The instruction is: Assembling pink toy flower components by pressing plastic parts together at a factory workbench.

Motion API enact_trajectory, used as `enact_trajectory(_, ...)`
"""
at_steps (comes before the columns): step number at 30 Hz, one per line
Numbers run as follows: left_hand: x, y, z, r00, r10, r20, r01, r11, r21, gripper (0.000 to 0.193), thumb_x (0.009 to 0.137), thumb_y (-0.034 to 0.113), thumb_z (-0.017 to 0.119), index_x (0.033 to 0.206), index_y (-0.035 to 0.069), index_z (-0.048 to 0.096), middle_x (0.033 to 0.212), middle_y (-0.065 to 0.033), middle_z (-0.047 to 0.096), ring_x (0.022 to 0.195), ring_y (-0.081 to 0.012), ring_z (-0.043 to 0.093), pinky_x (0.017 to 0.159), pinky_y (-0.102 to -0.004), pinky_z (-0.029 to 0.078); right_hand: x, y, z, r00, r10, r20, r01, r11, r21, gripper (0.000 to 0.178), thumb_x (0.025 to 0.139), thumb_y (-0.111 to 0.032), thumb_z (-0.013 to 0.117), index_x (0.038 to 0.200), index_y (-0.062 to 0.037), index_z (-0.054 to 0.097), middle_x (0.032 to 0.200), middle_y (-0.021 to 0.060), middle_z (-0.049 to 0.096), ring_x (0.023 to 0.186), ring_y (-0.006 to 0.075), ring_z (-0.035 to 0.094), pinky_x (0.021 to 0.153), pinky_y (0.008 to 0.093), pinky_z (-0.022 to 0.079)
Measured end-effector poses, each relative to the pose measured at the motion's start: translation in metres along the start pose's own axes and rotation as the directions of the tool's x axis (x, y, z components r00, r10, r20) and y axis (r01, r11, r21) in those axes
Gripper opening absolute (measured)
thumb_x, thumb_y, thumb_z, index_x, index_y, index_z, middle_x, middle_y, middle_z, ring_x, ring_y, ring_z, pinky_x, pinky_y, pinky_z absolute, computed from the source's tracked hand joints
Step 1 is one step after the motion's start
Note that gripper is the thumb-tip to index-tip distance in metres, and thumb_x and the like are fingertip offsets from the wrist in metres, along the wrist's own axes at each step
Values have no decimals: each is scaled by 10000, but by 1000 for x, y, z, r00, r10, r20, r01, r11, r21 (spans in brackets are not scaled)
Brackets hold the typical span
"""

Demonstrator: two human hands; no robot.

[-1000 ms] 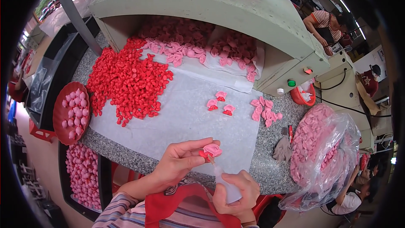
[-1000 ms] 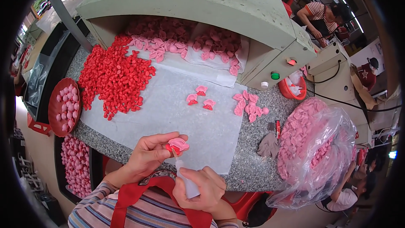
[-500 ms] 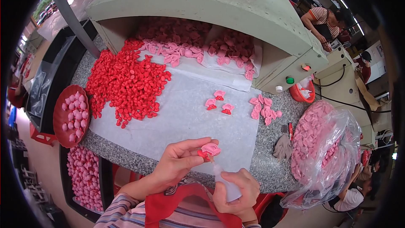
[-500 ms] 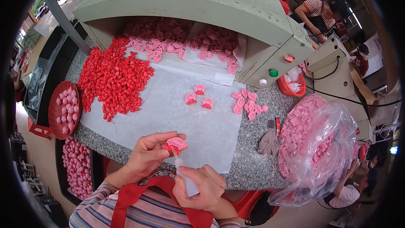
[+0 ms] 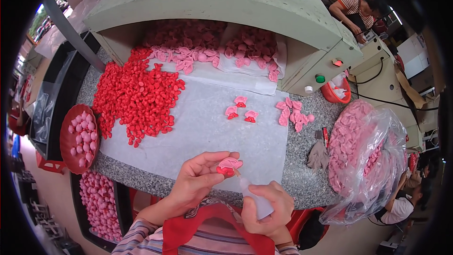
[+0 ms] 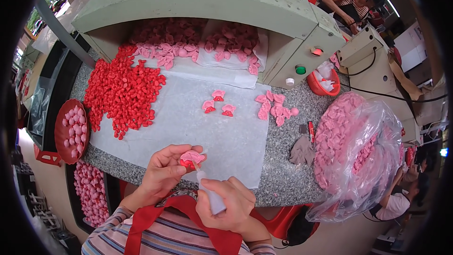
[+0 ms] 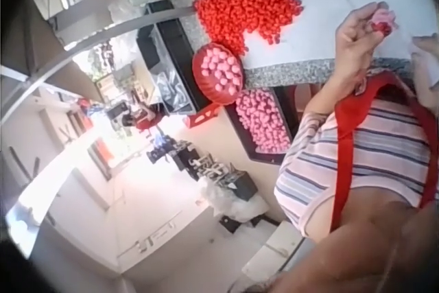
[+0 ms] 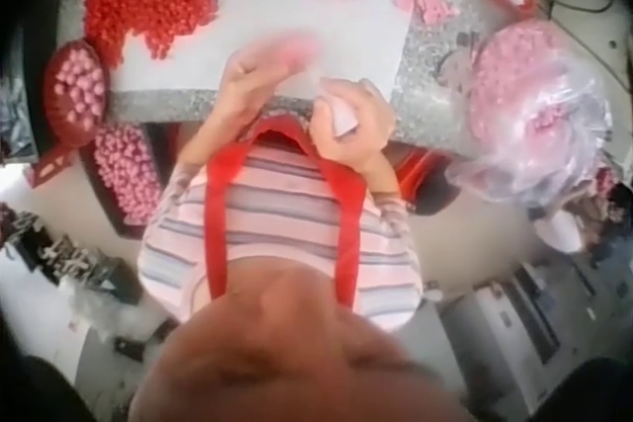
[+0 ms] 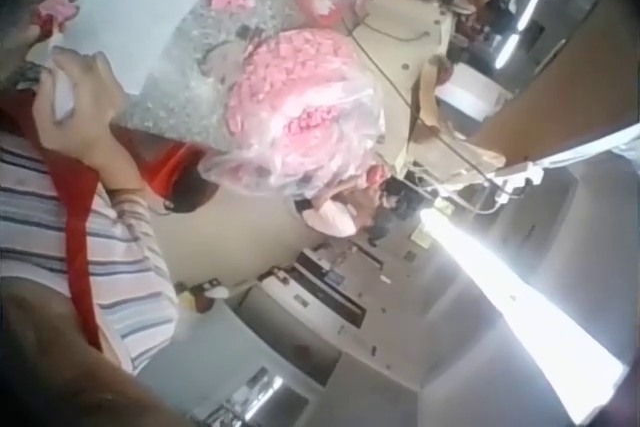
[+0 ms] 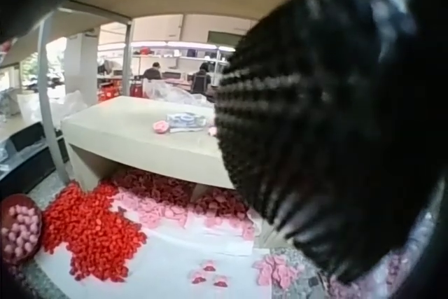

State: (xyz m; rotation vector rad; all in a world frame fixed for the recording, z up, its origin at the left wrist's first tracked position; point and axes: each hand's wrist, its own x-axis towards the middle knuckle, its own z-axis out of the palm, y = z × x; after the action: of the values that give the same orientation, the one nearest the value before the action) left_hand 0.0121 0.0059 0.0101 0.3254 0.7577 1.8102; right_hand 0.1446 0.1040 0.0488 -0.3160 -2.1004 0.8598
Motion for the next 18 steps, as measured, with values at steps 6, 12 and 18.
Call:
enact_trajectory(6,0,-2,-1,1000,-2,-29,3,1000,4,394,764,-66,516,1144,32,487,1209,-182,470,1120,-289,467,946,-405,367,0,-3,-1,998,58,-10,-58,998,-11,233,594,7,590,823,-3,551,646,90,583,413,154,430,391,255,344)
enact_trajectory(12,0,-2,0,1000,-5,-29,5,1000,22,392,759,-73,515,1138,24,487,1199,-186,475,1116,-297,468,944,-407,370,1,-3,0,1000,21,18,-21,1000,3,288,574,32,636,847,-4,554,677,71,604,399,144,454,363,234,344)
enact_trajectory(18,-1,-3,-4,1000,18,16,-18,1000,-17,395,774,-126,445,1154,-19,451,1222,-191,451,1148,-263,444,945,-363,378,1,-6,-1,998,55,-3,-55,998,-7,215,607,1,598,818,-4,554,634,88,577,408,154,428,383,254,340)
